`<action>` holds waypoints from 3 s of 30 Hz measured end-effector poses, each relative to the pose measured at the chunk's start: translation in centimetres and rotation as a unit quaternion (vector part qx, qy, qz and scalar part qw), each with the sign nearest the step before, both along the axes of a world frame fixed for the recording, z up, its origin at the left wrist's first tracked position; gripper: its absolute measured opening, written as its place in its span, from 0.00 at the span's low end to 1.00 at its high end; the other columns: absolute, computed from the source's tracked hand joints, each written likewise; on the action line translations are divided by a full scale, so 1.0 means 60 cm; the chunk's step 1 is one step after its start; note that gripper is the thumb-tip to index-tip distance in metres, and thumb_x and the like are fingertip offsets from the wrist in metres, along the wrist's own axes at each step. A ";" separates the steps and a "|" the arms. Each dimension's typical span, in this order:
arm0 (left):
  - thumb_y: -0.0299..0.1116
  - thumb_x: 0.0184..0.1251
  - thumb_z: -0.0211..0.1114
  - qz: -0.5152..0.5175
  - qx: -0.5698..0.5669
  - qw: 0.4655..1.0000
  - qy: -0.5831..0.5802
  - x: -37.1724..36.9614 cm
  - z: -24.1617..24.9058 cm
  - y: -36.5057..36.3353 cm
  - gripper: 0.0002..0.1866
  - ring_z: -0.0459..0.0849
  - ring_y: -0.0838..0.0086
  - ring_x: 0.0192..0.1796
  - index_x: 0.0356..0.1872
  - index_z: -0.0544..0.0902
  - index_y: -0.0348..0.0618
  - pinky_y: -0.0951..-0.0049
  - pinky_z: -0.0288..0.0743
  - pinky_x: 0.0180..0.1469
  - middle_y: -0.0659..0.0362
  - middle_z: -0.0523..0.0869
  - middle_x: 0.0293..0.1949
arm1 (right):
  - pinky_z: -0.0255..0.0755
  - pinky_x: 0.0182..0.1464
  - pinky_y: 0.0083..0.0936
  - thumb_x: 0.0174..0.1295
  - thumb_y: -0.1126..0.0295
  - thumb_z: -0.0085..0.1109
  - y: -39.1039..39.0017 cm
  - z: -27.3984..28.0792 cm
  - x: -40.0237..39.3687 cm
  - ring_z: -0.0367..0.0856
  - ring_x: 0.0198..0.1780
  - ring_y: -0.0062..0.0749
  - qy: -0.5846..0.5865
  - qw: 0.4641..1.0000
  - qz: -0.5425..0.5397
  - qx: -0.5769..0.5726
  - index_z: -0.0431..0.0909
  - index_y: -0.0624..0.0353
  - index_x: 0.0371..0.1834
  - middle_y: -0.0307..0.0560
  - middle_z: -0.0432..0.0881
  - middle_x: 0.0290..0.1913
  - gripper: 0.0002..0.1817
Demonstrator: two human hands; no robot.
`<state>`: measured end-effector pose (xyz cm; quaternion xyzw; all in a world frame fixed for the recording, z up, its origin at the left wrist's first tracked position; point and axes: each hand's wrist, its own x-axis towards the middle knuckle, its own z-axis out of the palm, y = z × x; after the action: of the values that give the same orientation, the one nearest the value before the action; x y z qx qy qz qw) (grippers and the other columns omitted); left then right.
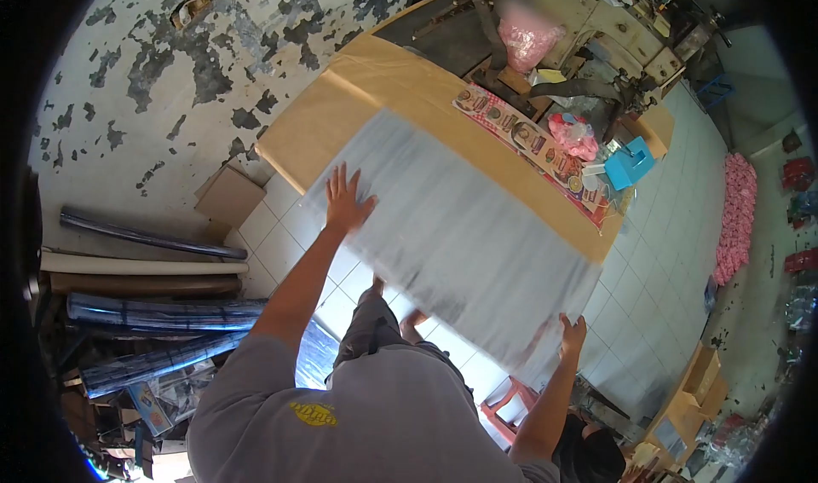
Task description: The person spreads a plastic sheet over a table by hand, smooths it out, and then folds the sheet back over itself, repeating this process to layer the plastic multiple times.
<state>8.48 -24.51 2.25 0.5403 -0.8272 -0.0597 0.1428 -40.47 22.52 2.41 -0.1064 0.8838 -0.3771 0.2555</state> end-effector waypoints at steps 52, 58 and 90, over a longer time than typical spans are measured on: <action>0.52 0.41 0.83 -0.168 0.131 0.963 0.164 0.121 -0.012 0.174 0.60 0.57 0.42 0.79 0.75 0.62 0.33 0.50 0.51 0.81 0.39 0.60 0.76 | 0.73 0.66 0.40 0.70 0.64 0.55 -0.029 0.631 0.041 0.77 0.61 0.44 -0.114 0.948 -0.053 -0.291 0.68 0.72 0.66 0.56 0.76 0.61 0.27; 0.46 0.44 0.81 -0.214 0.129 0.943 0.220 0.013 -0.014 0.288 0.52 0.64 0.44 0.74 0.72 0.67 0.35 0.51 0.59 0.77 0.40 0.64 0.74 | 0.69 0.70 0.42 0.72 0.66 0.52 -0.132 0.836 0.099 0.71 0.66 0.48 0.014 0.916 0.044 -0.398 0.63 0.73 0.70 0.59 0.69 0.67 0.28; 0.57 0.66 0.69 0.142 0.425 0.734 0.511 -0.093 -0.091 0.330 0.33 0.87 0.46 0.52 0.55 0.82 0.33 0.54 0.79 0.54 0.39 0.89 0.46 | 0.88 0.53 0.50 0.68 0.81 0.57 -1.434 0.398 0.747 0.81 0.47 0.47 -0.320 0.845 0.272 -0.330 0.75 0.69 0.51 0.56 0.77 0.49 0.11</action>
<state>2.89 -4.70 -3.24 0.5440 -0.4322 -0.6509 0.3060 4.34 -63.51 26.31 -0.2945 0.5118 -0.5753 0.5661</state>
